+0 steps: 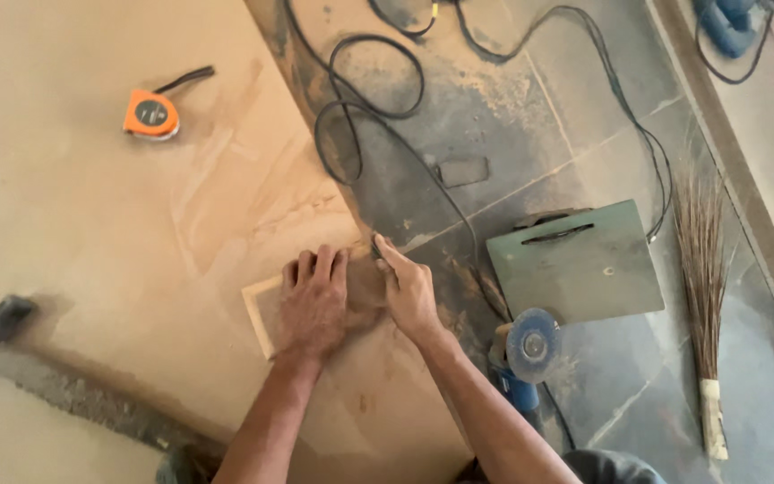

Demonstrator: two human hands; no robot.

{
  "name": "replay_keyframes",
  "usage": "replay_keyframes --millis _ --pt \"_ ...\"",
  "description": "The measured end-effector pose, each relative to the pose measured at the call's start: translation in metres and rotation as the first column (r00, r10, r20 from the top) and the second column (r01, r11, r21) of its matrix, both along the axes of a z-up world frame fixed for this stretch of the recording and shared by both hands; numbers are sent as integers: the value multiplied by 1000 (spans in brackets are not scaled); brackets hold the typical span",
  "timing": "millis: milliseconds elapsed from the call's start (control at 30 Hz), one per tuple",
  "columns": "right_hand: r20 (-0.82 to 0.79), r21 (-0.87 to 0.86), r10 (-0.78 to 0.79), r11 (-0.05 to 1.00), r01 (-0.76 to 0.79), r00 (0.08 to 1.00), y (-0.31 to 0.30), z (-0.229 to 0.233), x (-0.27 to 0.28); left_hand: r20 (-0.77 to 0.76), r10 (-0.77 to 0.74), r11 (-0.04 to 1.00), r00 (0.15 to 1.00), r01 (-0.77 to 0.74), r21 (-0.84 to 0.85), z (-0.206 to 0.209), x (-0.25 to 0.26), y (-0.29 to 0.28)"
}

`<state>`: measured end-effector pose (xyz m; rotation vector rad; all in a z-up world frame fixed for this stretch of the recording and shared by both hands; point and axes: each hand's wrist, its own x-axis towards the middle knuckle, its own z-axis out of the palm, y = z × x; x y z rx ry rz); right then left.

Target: The person sands a small rectangular wooden block using a sanding block and sandpaper, then switches to an electric orbital sander to smooth the surface. The person flips the block to sand different sides and edges.

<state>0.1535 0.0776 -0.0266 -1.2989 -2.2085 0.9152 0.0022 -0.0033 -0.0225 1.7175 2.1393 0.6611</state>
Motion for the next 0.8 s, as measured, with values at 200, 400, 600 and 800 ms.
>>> replay_keyframes --millis 200,400,600,800 --pt "44 178 62 982 -69 997 -60 21 41 -7 27 997 1000 -27 -75 13 1 6" --pt "92 103 33 994 -42 995 -2 4 -12 -15 -31 988 999 29 -153 12 -4 6" --pt "203 300 142 933 -200 969 -59 19 23 -106 4 996 994 -13 -87 14 -3 5" --pt "229 201 102 968 -149 968 -15 5 -2 -74 -23 996 997 17 -90 11 -3 3"
